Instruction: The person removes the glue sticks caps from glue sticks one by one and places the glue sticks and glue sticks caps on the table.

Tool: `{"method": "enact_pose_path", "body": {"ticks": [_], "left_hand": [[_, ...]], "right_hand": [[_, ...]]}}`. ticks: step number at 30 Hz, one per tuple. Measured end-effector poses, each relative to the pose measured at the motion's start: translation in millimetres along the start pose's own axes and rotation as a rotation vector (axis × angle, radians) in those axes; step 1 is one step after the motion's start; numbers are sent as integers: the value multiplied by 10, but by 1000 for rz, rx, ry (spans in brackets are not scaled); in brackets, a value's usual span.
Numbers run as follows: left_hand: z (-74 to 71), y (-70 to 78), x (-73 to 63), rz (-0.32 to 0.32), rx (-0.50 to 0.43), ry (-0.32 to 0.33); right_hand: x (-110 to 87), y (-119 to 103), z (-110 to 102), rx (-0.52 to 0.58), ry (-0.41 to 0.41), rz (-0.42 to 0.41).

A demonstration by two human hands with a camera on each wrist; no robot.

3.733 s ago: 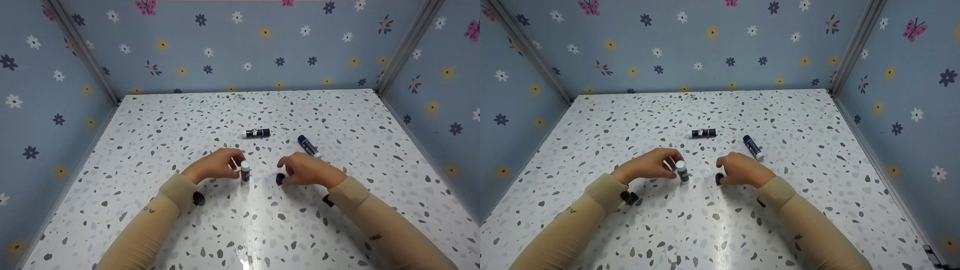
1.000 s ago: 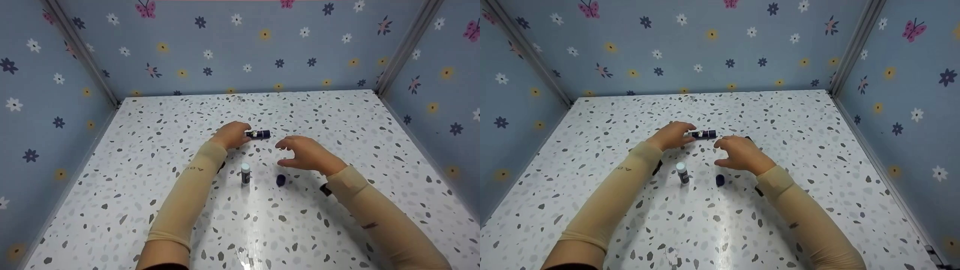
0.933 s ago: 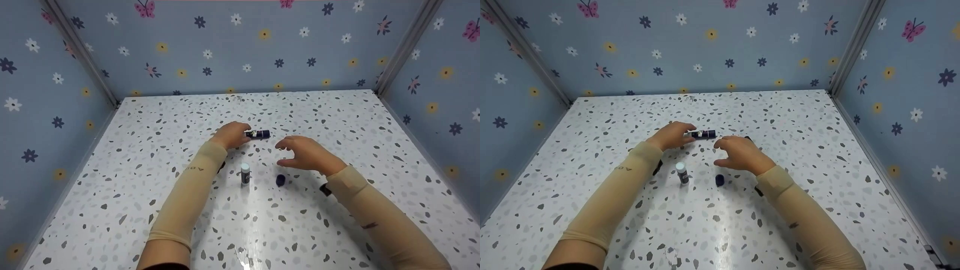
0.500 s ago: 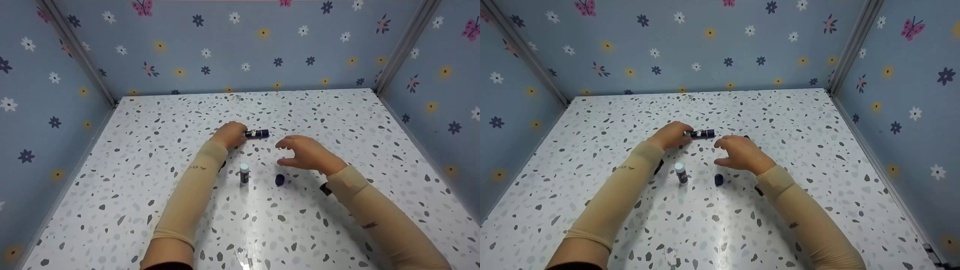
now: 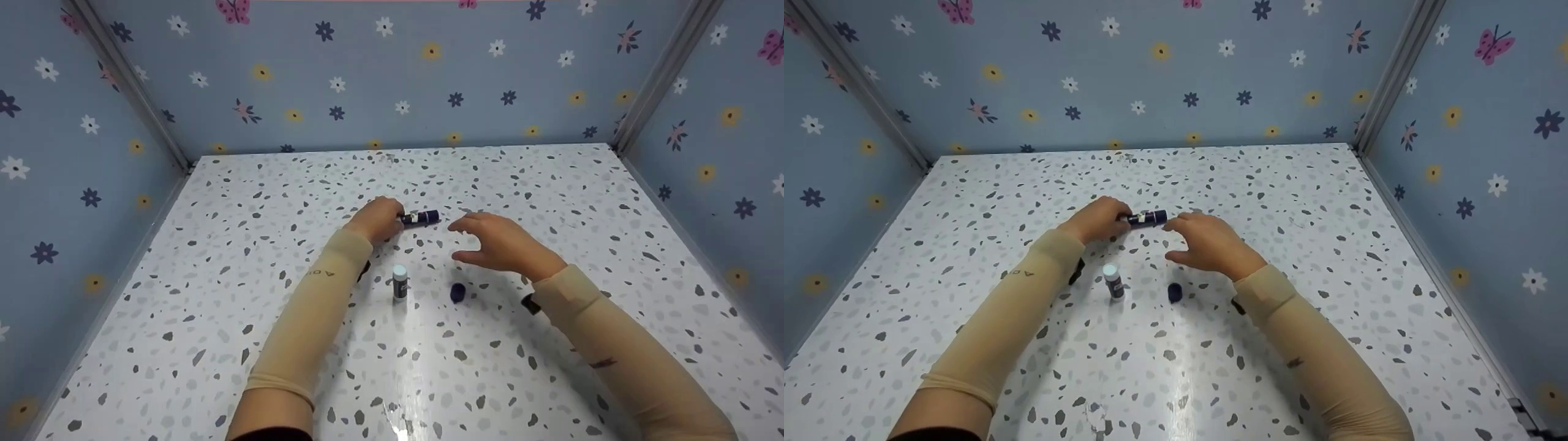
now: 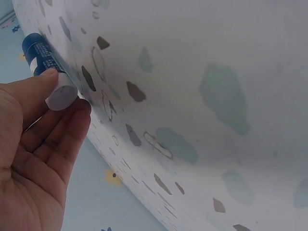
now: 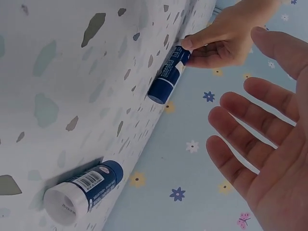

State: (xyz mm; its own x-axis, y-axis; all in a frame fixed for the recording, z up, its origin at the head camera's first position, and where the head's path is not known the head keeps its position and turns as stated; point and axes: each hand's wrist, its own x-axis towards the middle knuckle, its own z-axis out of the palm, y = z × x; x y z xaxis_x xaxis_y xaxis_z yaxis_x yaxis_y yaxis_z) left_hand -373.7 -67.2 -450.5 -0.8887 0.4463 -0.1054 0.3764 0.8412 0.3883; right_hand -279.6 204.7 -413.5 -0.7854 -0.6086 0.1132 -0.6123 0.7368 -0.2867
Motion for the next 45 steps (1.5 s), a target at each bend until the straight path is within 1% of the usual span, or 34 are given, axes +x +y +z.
{"method": "enact_pose_path", "body": {"ticks": [8,13,17,20,25,33,39,45], "left_hand": [[-64,-12,-29,9,-38,10],[-113,-15,-77,17,-61,16],[-170,5,-120,37,-66,10],[-212,18,-148,61,-60,16],[-256,34,-187,103,-58,45],[-282,12,-266,128,-79,70],[-312,25,-365,129,-99,88],[-327,75,-432,168,-111,107]], "right_hand": [[20,-14,-79,-20,-5,16],[42,-35,-126,-27,3,36],[65,-56,-160,-44,14,43],[87,-68,-187,-57,24,38],[128,-75,-228,-64,39,27],[193,-58,-268,-46,86,-27],[256,-66,-277,-47,75,-5],[315,-69,-270,-63,46,22]]}}
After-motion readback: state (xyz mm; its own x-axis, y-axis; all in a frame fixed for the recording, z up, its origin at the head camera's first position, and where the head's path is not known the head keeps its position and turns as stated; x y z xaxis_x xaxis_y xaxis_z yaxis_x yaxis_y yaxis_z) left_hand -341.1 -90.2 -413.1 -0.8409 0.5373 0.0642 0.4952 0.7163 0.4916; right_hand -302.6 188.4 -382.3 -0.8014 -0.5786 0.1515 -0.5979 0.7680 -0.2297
